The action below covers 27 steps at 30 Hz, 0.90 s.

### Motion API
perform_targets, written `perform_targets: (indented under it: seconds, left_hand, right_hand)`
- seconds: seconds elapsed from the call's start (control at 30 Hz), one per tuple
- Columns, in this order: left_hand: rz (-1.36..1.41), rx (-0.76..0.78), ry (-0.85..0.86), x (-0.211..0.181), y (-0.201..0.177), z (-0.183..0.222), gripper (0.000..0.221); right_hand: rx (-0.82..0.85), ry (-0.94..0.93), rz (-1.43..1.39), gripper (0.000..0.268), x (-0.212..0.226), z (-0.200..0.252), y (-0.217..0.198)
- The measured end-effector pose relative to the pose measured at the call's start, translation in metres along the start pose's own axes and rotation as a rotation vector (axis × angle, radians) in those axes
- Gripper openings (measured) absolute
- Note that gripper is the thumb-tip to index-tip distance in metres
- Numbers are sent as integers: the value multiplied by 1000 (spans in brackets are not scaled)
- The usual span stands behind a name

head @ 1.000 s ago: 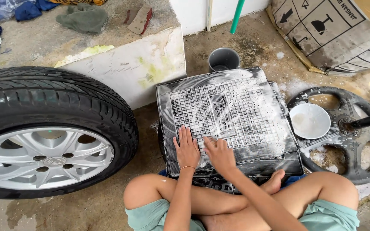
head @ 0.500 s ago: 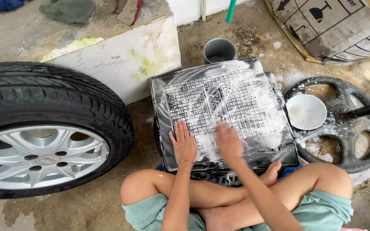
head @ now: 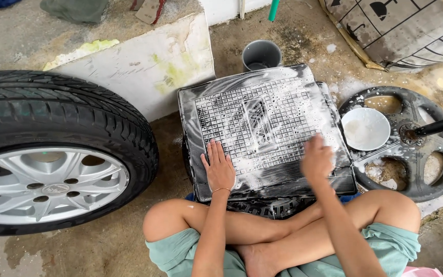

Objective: The person scrubs a black car floor mat with soap and water using a sponge. They sit on the floor and work on the mat, which is placed on top of another mat. A car tire is visible nearby.

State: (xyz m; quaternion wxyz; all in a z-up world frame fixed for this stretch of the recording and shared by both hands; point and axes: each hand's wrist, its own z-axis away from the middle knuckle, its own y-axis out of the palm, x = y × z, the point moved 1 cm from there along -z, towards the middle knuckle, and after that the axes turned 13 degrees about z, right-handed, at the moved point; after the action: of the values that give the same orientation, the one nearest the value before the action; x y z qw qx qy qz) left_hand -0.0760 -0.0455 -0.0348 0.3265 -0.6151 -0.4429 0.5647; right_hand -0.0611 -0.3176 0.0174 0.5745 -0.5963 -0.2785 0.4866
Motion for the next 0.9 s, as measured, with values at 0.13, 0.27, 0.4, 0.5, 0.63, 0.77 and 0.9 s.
perform_targets:
  seconds: [0.13, 0.27, 0.4, 0.5, 0.63, 0.77, 0.9]
  left_hand:
    - [17, 2, 7, 1, 1, 1, 57]
    - [48, -4, 27, 7, 2, 0, 56]
    - [51, -17, 49, 7, -2, 1, 56]
    - [28, -4, 21, 1, -1, -2, 56]
    - [-2, -8, 12, 0, 1, 0, 56]
    - [-8, 6, 4, 1, 1, 0, 56]
    - [33, 4, 27, 5, 0, 4, 56]
  right_hand:
    - [-16, -355, 176, 49, 68, 66, -4]
    - [-230, -767, 160, 40, 75, 97, -22]
    - [-457, -628, 368, 26, -3, 48, -34]
    - [-241, -136, 60, 43, -51, -15, 46]
    - [-4, 46, 15, 53, -18, 6, 13]
    - [-12, -422, 173, 45, 65, 77, -22]
    - [-637, -687, 21, 55, 95, 88, 43]
